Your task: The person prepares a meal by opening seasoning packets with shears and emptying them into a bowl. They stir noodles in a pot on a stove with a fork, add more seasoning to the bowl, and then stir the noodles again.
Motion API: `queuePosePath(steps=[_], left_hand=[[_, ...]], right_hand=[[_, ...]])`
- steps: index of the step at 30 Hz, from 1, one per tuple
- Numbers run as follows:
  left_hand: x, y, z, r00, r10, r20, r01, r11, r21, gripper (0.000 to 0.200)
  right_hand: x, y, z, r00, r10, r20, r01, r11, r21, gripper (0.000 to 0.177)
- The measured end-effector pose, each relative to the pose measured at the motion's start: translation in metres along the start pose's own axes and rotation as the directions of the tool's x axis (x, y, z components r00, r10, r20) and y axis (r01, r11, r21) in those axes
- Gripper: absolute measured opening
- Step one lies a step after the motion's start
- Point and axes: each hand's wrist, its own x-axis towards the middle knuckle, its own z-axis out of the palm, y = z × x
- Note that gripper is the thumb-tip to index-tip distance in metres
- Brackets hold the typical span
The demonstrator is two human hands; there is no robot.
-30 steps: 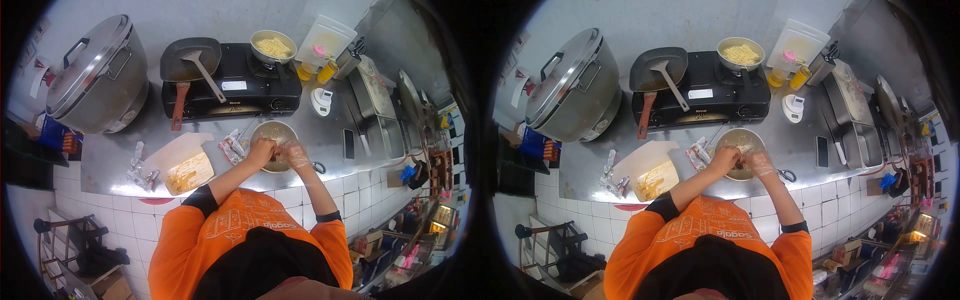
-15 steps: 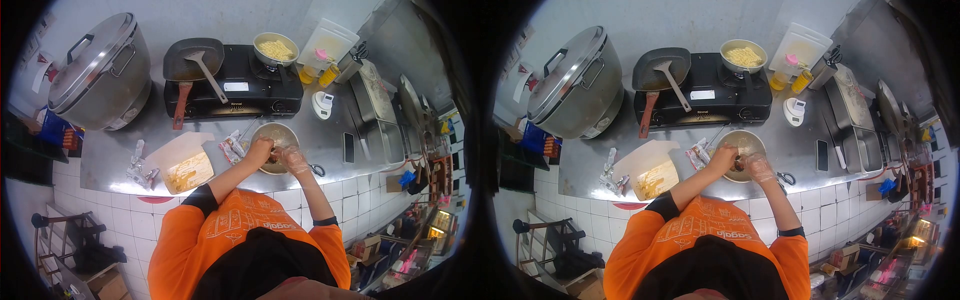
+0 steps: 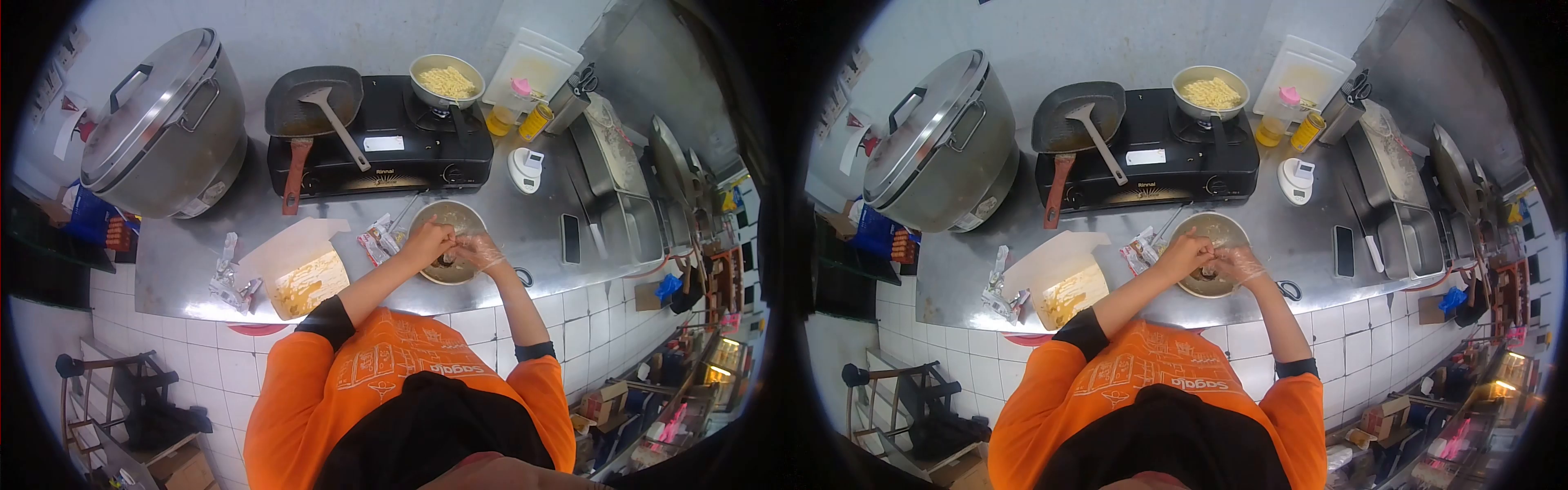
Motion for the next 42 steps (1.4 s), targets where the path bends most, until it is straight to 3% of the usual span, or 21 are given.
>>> queuePosePath(steps=[2,4,8,10,14,20,22,26,28,32,35,37,38,40,41,42], left_hand=[[0.002,-0.001,-0.002,1.000,-0.006,0.009,0.006,1.000,0.014,0.006],[0.002,-0.004,-0.006,0.994,-0.059,0.088,0.070,0.990,-0.124,0.011],[0.000,-0.004,-0.010,0.997,0.024,0.069,-0.020,0.998,-0.058,0.016],[0.003,-0.011,-0.011,0.988,0.138,0.061,-0.143,0.987,0.071,0.019],[0.006,-0.012,-0.015,0.985,0.093,0.143,-0.094,0.996,-0.003,0.020],[0.008,-0.002,-0.027,0.981,0.071,0.179,-0.069,0.997,-0.014,0.017],[0.009,-0.007,-0.029,0.977,0.137,0.165,-0.135,0.991,-0.027,0.014],[0.009,0.001,-0.029,0.964,0.167,0.207,-0.169,0.986,-0.008,0.012],[0.008,0.007,-0.029,0.946,0.236,0.222,-0.241,0.970,-0.004,0.012],[0.010,0.012,-0.032,0.926,0.273,0.261,-0.274,0.961,-0.034,0.012],[0.013,0.008,-0.035,0.909,0.329,0.256,-0.337,0.941,-0.011,0.012],[0.011,0.004,-0.037,0.924,0.330,0.192,-0.323,0.944,-0.069,0.011],[0.009,0.004,-0.036,0.925,0.330,0.189,-0.323,0.944,-0.068,0.011],[0.006,0.006,-0.036,0.990,0.134,0.053,-0.126,0.983,-0.137,0.011],[0.005,0.008,-0.037,0.990,0.130,0.052,-0.122,0.983,-0.137,0.011],[0.005,0.009,-0.039,0.992,0.100,0.083,-0.094,0.993,-0.074,0.013]], right_hand=[[0.003,0.007,0.002,0.996,-0.070,-0.055,0.069,0.997,-0.018,0.018],[0.006,0.012,0.003,0.982,-0.176,-0.063,0.154,0.952,-0.266,0.013],[0.008,0.017,0.010,0.977,-0.166,-0.132,0.119,0.944,-0.309,0.012],[0.008,0.017,0.011,0.969,-0.197,-0.147,0.151,0.950,-0.274,0.013],[0.007,0.016,0.007,0.985,-0.160,-0.068,0.134,0.947,-0.293,0.015],[0.001,0.008,-0.001,0.988,-0.156,0.002,0.156,0.987,-0.028,0.021],[0.002,0.012,-0.007,0.999,0.032,0.007,-0.033,0.998,0.060,0.025],[0.003,0.003,-0.010,0.988,-0.151,-0.014,0.152,0.986,0.075,0.024],[0.008,0.004,-0.015,0.958,-0.273,0.082,0.279,0.958,-0.066,0.024],[0.026,0.015,-0.018,0.946,-0.235,0.224,0.234,0.972,0.034,0.025],[0.031,0.008,-0.020,0.930,-0.134,0.343,0.106,0.990,0.098,0.019],[0.031,0.009,-0.015,0.977,-0.107,0.184,0.071,0.978,0.196,0.016],[0.032,0.015,-0.013,0.977,-0.108,0.186,0.071,0.978,0.195,0.016],[0.034,0.022,-0.009,0.977,-0.214,0.012,0.209,0.963,0.171,0.017],[0.034,0.020,-0.008,0.977,-0.214,0.014,0.209,0.962,0.173,0.017],[0.034,0.018,-0.007,0.965,-0.260,-0.013,0.260,0.965,-0.027,0.016]])
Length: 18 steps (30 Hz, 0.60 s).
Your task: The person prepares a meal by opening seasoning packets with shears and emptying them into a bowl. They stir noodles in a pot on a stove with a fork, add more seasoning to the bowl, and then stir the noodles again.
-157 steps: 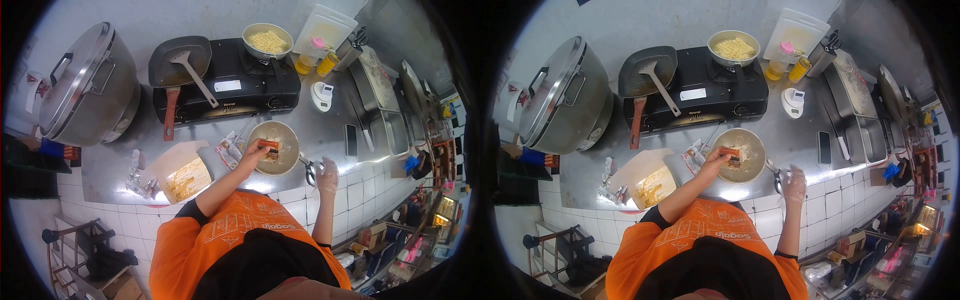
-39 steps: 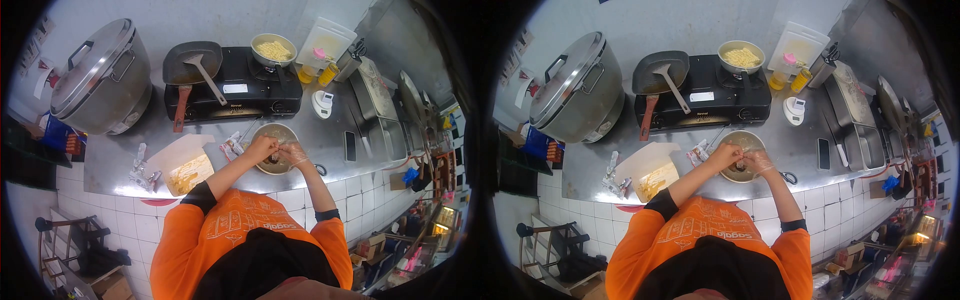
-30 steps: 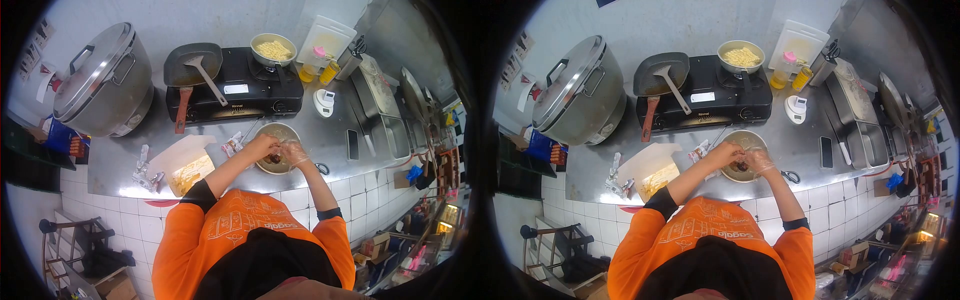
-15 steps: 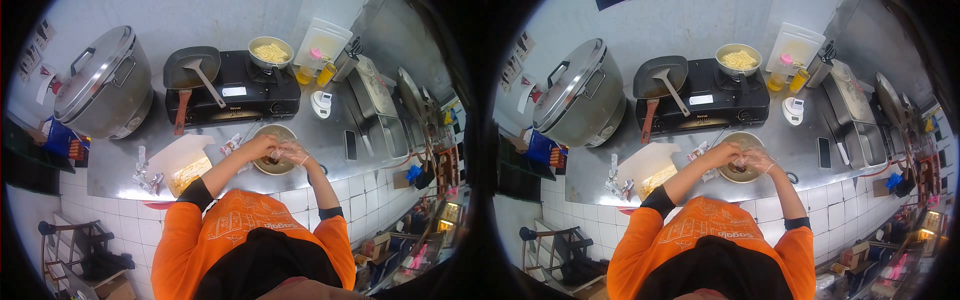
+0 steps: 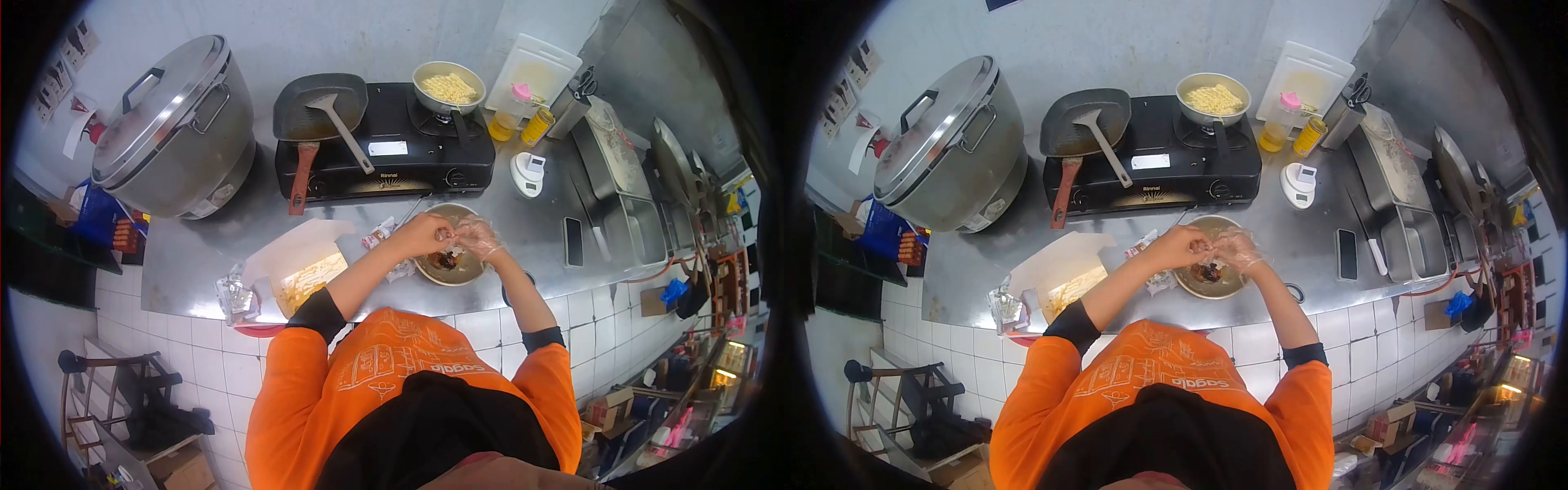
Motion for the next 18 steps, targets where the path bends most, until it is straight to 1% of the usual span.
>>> queuePosePath(steps=[1,2,4,5,7,8,10,11,13,14,16,17,18], left_hand=[[0.000,0.001,0.000,0.999,-0.034,0.026,0.032,0.998,0.061,0.014],[0.001,-0.003,0.002,0.999,-0.035,0.024,0.033,0.998,0.061,0.014],[0.003,-0.012,0.006,1.000,-0.019,-0.021,0.022,0.986,0.167,0.013],[0.003,-0.013,0.006,1.000,-0.020,-0.024,0.024,0.985,0.168,0.013],[0.002,-0.015,0.006,0.999,0.039,-0.028,-0.031,0.973,0.228,0.012],[0.001,-0.015,0.007,0.999,0.036,-0.029,-0.029,0.973,0.229,0.012],[0.000,-0.013,0.009,0.993,0.093,-0.067,-0.072,0.961,0.268,0.012],[-0.001,-0.011,0.010,0.994,0.091,-0.068,-0.069,0.961,0.268,0.012],[-0.003,-0.006,0.012,0.991,0.059,-0.122,-0.024,0.963,0.267,0.013],[-0.005,-0.006,0.013,0.991,0.056,-0.122,-0.022,0.964,0.265,0.013],[-0.005,-0.008,0.012,0.992,0.071,-0.109,-0.034,0.949,0.312,0.015],[-0.005,-0.009,0.012,0.992,0.072,-0.106,-0.035,0.949,0.313,0.015],[-0.004,-0.011,0.014,0.986,0.115,-0.121,-0.073,0.949,0.305,0.015]], right_hand=[[0.001,-0.004,0.001,0.999,-0.051,-0.019,0.047,0.978,-0.201,0.015],[0.001,-0.003,0.004,0.998,-0.052,-0.017,0.048,0.978,-0.202,0.015],[0.003,-0.002,0.009,0.985,-0.144,-0.092,0.119,0.965,-0.234,0.013],[0.003,-0.002,0.011,0.985,-0.146,-0.091,0.122,0.965,-0.233,0.013],[0.002,-0.004,0.016,0.971,-0.192,-0.141,0.127,0.917,-0.378,0.014],[0.002,-0.005,0.018,0.971,-0.194,-0.140,0.129,0.918,-0.376,0.014],[0.002,-0.010,0.019,0.963,-0.197,-0.182,0.104,0.900,-0.423,0.014],[0.002,-0.015,0.018,0.964,-0.197,-0.180,0.105,0.901,-0.422,0.014],[0.002,-0.024,0.017,0.968,-0.129,-0.216,0.018,0.893,-0.450,0.014],[0.000,-0.022,0.019,0.969,-0.127,-0.214,0.018,0.894,-0.448,0.014],[-0.001,-0.015,0.024,0.944,-0.218,-0.249,0.059,0.852,-0.521,0.013],[-0.001,-0.012,0.025,0.943,-0.217,-0.252,0.057,0.852,-0.520,0.013],[-0.002,-0.009,0.025,0.956,-0.168,-0.240,0.003,0.825,-0.566,0.012]])
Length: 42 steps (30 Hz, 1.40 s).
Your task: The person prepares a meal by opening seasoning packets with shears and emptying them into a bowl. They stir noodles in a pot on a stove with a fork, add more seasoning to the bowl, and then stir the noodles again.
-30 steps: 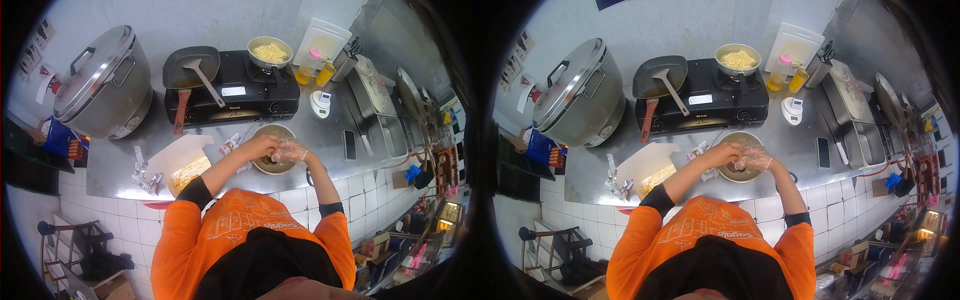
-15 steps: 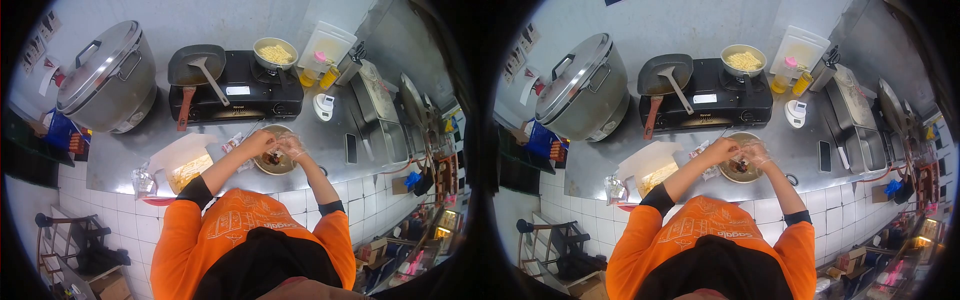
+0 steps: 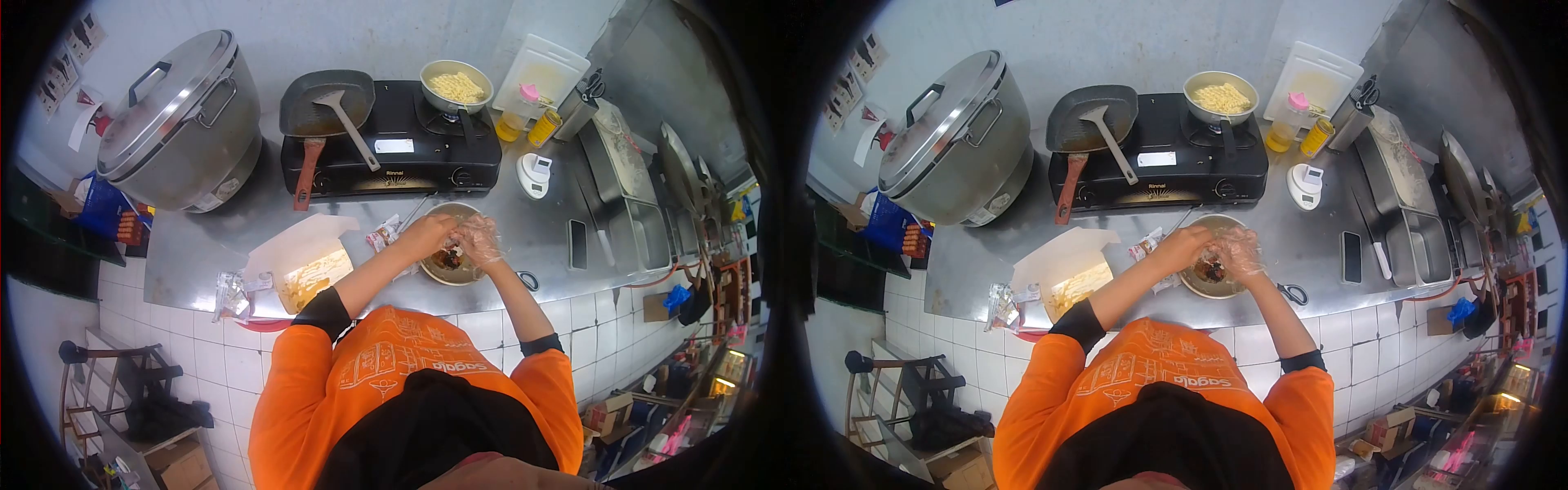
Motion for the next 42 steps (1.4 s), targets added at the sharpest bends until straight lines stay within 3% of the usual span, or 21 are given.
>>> queuePosePath(steps=[5,7,17,20,22,26,28,32,34,35,36,38,39,40,41,42], left_hand=[[0.002,0.009,-0.006,0.999,0.037,0.007,-0.037,0.999,-0.001,0.018],[0.000,0.009,-0.007,1.000,0.026,0.014,-0.026,1.000,-0.003,0.017],[0.002,0.001,-0.002,0.996,0.041,0.076,-0.042,0.999,0.017,0.015],[0.002,0.000,0.001,0.997,0.027,0.073,-0.028,0.999,0.024,0.016],[0.002,0.000,0.002,0.996,0.013,0.090,-0.016,0.999,0.039,0.017],[0.000,0.003,0.000,0.991,-0.016,0.133,0.009,0.999,0.051,0.018],[0.000,0.004,-0.001,0.997,0.019,0.080,-0.020,1.000,0.005,0.016],[-0.009,0.004,0.002,0.984,-0.045,0.172,0.029,0.995,0.092,0.017],[-0.022,0.017,-0.005,0.999,0.004,0.054,-0.008,0.996,0.086,0.022],[-0.027,0.034,-0.022,0.993,0.065,-0.100,-0.054,0.993,0.108,0.023],[-0.033,0.056,-0.045,0.960,0.126,-0.251,-0.094,0.986,0.136,0.025],[-0.067,0.085,-0.105,0.911,0.063,-0.407,0.002,0.988,0.156,0.027],[-0.097,0.082,-0.132,0.827,0.133,-0.546,0.024,0.962,0.271,0.031],[-0.135,0.069,-0.150,0.703,0.127,-0.700,0.261,0.869,0.419,0.038],[-0.164,0.062,-0.181,0.565,0.244,-0.788,0.477,0.683,0.553,0.043],[-0.194,0.055,-0.210,0.501,0.114,-0.858,0.621,0.644,0.447,0.046]], right_hand=[[-0.007,0.000,0.000,0.997,0.051,0.051,-0.046,0.995,-0.089,0.012],[-0.010,-0.004,0.000,0.999,-0.019,-0.029,0.015,0.990,-0.138,0.012],[-0.014,-0.006,-0.007,0.999,0.034,0.029,-0.030,0.992,-0.126,0.012],[-0.014,-0.012,-0.009,0.994,0.103,-0.043,-0.107,0.989,-0.102,0.010],[-0.013,-0.018,-0.017,0.988,0.150,0.040,-0.146,0.986,-0.085,0.013],[-0.007,-0.023,-0.028,0.999,0.044,-0.006,-0.044,0.998,-0.041,0.014],[-0.008,-0.013,-0.019,0.990,0.125,0.063,-0.138,0.949,0.283,0.015],[-0.006,-0.013,-0.017,0.991,0.031,0.132,-0.053,0.985,0.165,0.014],[-0.004,-0.013,-0.015,0.970,-0.003,0.244,0.012,0.999,-0.034,0.014],[-0.003,-0.015,-0.016,0.969,-0.013,0.248,0.020,0.999,-0.026,0.014],[-0.002,-0.018,-0.019,0.975,0.007,0.224,-0.003,1.000,-0.014,0.014],[-0.006,-0.015,-0.015,0.984,0.036,0.172,-0.035,0.999,-0.009,0.015],[-0.011,-0.012,-0.009,0.989,0.047,0.143,-0.047,0.999,-0.004,0.016],[-0.017,-0.009,-0.001,0.971,0.157,0.179,-0.152,0.988,-0.038,0.017],[-0.020,-0.005,0.010,0.943,0.250,0.220,-0.241,0.968,-0.064,0.017],[-0.022,-0.001,0.014,0.948,0.249,0.198,-0.258,0.966,0.022,0.019]])
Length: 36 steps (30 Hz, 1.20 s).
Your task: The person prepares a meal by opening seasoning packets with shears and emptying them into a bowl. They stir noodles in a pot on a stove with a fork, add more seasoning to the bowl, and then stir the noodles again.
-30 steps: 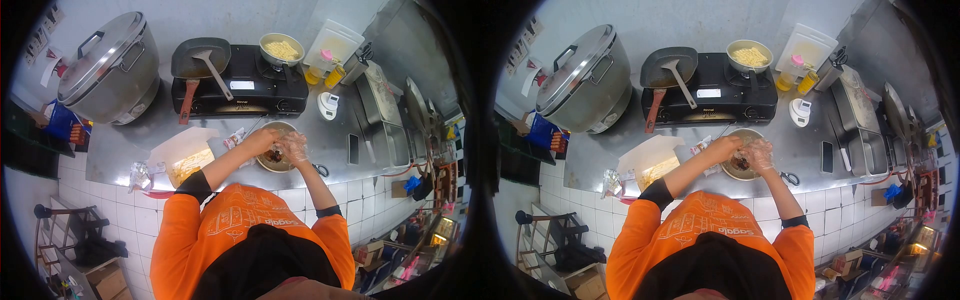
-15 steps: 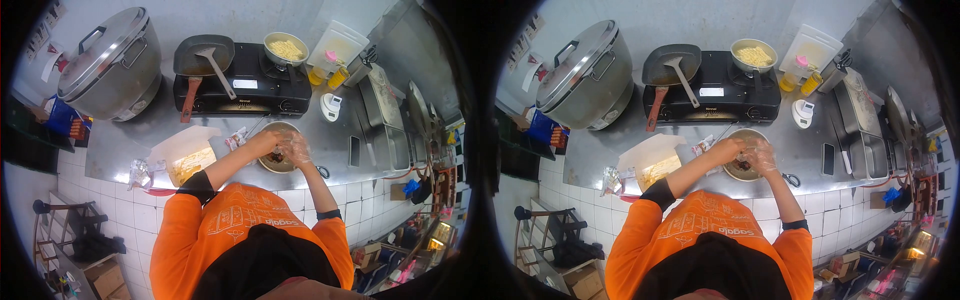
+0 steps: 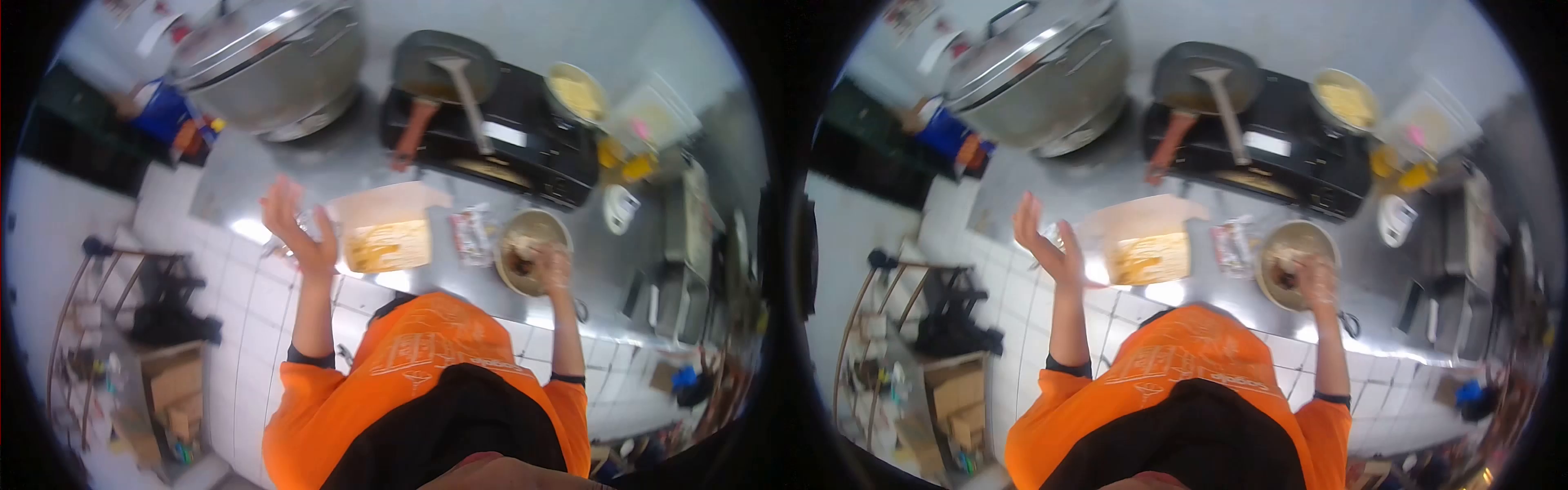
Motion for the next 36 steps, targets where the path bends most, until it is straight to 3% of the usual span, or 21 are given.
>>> queuePosePath(steps=[3,4,6,7,9,10,11,13,15,17,20,21,23,24,26,27,28,29,30,32,36], left_hand=[[-0.034,-0.130,-0.040,0.859,-0.501,0.109,0.446,0.835,0.323,0.056],[-0.062,-0.162,-0.045,0.856,-0.506,0.101,0.449,0.827,0.338,0.056],[-0.103,-0.209,-0.044,0.623,-0.733,0.274,0.556,0.661,0.504,0.066],[-0.110,-0.223,-0.045,0.622,-0.730,0.285,0.554,0.667,0.499,0.066],[-0.128,-0.233,-0.043,0.530,-0.676,0.512,0.634,0.717,0.290,0.074],[-0.119,-0.219,-0.042,0.434,-0.709,0.555,0.752,0.625,0.210,0.069],[-0.141,-0.250,-0.037,0.518,-0.599,0.610,0.625,0.752,0.208,0.052],[-0.133,-0.247,-0.030,0.384,-0.710,0.590,0.619,0.672,0.406,0.039],[-0.143,-0.266,-0.024,0.443,-0.697,0.564,0.640,0.687,0.345,0.038],[-0.140,-0.261,-0.018,0.492,-0.702,0.516,0.660,0.687,0.305,0.038],[-0.122,-0.250,-0.024,0.202,-0.854,0.479,0.921,0.332,0.203,0.043],[-0.115,-0.244,-0.027,0.204,-0.853,0.480,0.920,0.335,0.205,0.043],[-0.103,-0.236,-0.031,0.196,-0.842,0.502,0.980,0.156,-0.122,0.049],[-0.095,-0.233,-0.034,0.186,-0.839,0.511,0.979,0.117,-0.165,0.054],[-0.078,-0.230,-0.036,0.219,-0.806,0.549,0.966,0.099,-0.241,0.053],[-0.071,-0.230,-0.037,0.251,-0.774,0.581,0.947,0.072,-0.313,0.053],[-0.064,-0.232,-0.039,0.250,-0.769,0.589,0.950,0.075,-0.304,0.052],[-0.057,-0.230,-0.039,0.258,-0.767,0.587,0.948,0.083,-0.308,0.052],[-0.049,-0.229,-0.039,0.292,-0.767,0.571,0.936,0.105,-0.336,0.051],[-0.030,-0.213,-0.043,0.366,-0.756,0.543,0.906,0.157,-0.392,0.052],[-0.001,-0.163,-0.048,0.397,-0.751,0.528,0.902,0.211,-0.377,0.045]], right_hand=[[0.003,-0.010,-0.013,0.999,0.036,-0.023,-0.035,0.999,0.027,0.021],[0.007,-0.019,-0.018,1.000,0.024,-0.011,-0.024,0.999,0.034,0.021],[0.009,-0.033,-0.027,0.971,0.154,0.184,-0.108,0.966,-0.236,0.023],[0.009,-0.035,-0.027,0.970,0.164,0.181,-0.118,0.963,-0.241,0.023],[0.006,-0.034,-0.033,0.985,0.171,0.023,-0.166,0.974,-0.151,0.025],[0.004,-0.039,-0.038,0.982,0.188,0.023,-0.181,0.967,-0.177,0.025],[0.005,-0.049,-0.042,0.972,0.234,0.019,-0.231,0.968,-0.094,0.026],[0.012,-0.039,-0.043,0.958,0.282,0.054,-0.283,0.959,0.015,0.028],[0.015,-0.016,-0.027,0.952,0.295,0.082,-0.298,0.954,0.034,0.028],[0.019,-0.009,-0.023,0.934,0.312,0.176,-0.358,0.834,0.420,0.029],[0.025,-0.022,-0.024,0.923,0.355,0.148,-0.376,0.755,0.537,0.031],[0.029,-0.028,-0.020,0.923,0.356,0.148,-0.377,0.753,0.540,0.031],[0.041,-0.042,-0.014,0.932,0.256,0.258,-0.355,0.492,0.795,0.035],[0.048,-0.051,-0.012,0.932,0.259,0.253,-0.352,0.489,0.798,0.035],[0.064,-0.077,-0.012,0.937,0.162,0.310,-0.327,0.717,0.616,0.035],[0.072,-0.091,-0.010,0.938,0.162,0.306,-0.326,0.715,0.619,0.035],[0.081,-0.107,-0.008,0.934,0.145,0.326,-0.254,0.912,0.322,0.034],[0.087,-0.121,-0.005,0.928,0.136,0.347,-0.140,0.990,-0.014,0.034],[0.090,-0.134,-0.001,0.931,0.133,0.340,-0.139,0.990,-0.008,0.034],[0.095,-0.152,0.004,0.906,0.030,0.422,0.128,0.931,-0.342,0.029],[0.094,-0.141,0.043,0.901,0.010,0.434,0.135,0.944,-0.303,0.023]])
